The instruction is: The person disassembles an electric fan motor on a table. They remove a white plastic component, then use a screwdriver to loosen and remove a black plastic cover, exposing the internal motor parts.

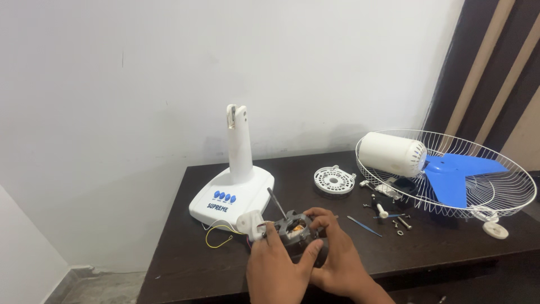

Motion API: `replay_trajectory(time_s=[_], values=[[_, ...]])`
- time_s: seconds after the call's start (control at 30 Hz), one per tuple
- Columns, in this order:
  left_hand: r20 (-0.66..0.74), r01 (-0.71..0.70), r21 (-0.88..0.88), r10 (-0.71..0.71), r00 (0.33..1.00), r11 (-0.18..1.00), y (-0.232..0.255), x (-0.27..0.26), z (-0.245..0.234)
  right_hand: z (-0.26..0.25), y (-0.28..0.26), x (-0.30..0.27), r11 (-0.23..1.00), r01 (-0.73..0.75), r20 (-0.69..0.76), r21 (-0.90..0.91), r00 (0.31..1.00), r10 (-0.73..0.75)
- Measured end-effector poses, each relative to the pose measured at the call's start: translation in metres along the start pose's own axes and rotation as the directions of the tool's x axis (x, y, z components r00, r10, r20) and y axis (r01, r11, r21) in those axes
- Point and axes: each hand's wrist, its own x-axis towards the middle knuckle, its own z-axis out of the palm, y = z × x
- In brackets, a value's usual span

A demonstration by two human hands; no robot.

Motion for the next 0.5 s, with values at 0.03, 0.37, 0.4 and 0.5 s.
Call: replay_trajectory(time_s=[0.03, 0.37, 0.4, 0.5], values=[[-0.030, -0.011, -0.003, 0.011, 0.999, 1.000, -0.001, 0.001, 0.004, 0.000, 0.001, -0.001, 1.000, 0.027, -0.014, -0.004, 1.000, -0.027], [-0.290, -0.451, -0.145, 0.398, 0.870, 0.881, -0.041, 0.011, 0.033, -0.011, 0.034, -0.008, 0.882, 0.032, 0.045, 0.471, 0.997, -0.060], [-0.320, -0.503, -0.097, 0.451, 0.833, 0.859, -0.044, 0.011, 0.032, -0.011, 0.037, -0.006, 0.818, -0.032, 0.032, 0.575, 0.999, 0.016], [-0.346, -0.616, -0.001, 0.578, 0.739, 0.788, -0.050, 0.012, 0.027, -0.011, 0.045, -0.002, 0.676, -0.159, 0.053, 0.720, 0.983, 0.175]])
